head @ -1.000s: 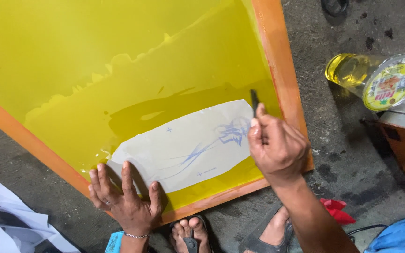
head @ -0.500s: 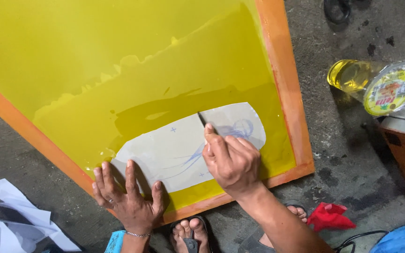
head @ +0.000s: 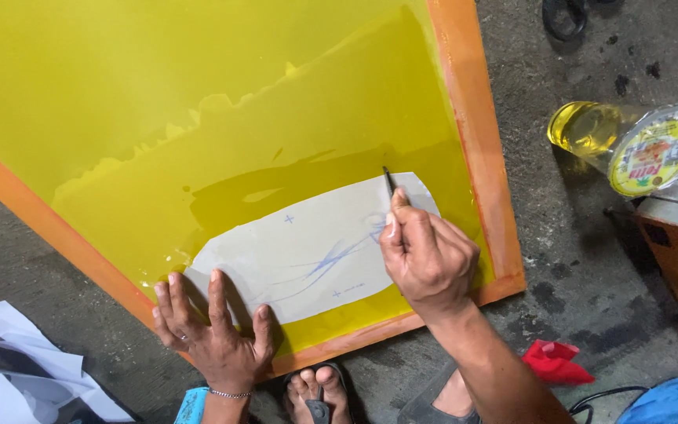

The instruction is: Applying a paper stencil to a screen printing frame using oil and smoothing tools

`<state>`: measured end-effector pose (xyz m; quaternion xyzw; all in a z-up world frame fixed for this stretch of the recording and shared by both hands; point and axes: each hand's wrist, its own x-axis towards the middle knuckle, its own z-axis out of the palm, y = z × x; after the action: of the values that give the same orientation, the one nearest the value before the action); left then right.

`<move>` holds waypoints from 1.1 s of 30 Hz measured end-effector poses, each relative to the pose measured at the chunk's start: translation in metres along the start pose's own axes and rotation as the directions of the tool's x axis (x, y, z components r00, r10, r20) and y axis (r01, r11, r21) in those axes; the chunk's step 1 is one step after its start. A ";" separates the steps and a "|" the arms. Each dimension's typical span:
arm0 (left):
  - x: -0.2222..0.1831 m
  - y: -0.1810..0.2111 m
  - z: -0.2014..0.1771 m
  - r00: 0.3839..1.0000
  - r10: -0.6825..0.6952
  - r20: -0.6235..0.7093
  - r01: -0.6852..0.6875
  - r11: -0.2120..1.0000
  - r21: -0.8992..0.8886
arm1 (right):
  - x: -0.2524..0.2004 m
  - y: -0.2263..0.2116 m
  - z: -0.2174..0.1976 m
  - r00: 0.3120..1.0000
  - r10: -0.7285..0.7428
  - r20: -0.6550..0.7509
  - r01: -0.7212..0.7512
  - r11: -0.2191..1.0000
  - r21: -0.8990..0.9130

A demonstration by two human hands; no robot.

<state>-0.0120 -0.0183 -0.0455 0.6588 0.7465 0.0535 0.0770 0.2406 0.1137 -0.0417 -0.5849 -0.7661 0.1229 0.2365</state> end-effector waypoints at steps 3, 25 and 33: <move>0.000 0.001 0.000 1.000 0.005 -0.009 -0.005 1.000 0.008 | -0.002 0.007 -0.003 1.000 0.022 0.005 -0.021 1.000 -0.018; 0.003 0.002 -0.003 1.000 0.001 -0.016 -0.001 1.000 0.012 | -0.032 0.036 -0.024 0.996 0.087 0.021 -0.084 0.991 -0.105; 0.002 0.003 -0.001 1.000 0.013 -0.028 -0.012 1.000 0.010 | -0.047 -0.031 -0.006 0.990 -0.094 0.101 0.096 0.995 -0.009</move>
<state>-0.0091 -0.0161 -0.0438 0.6630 0.7436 0.0594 0.0629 0.2274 0.0592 -0.0322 -0.5425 -0.8047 0.1355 0.1995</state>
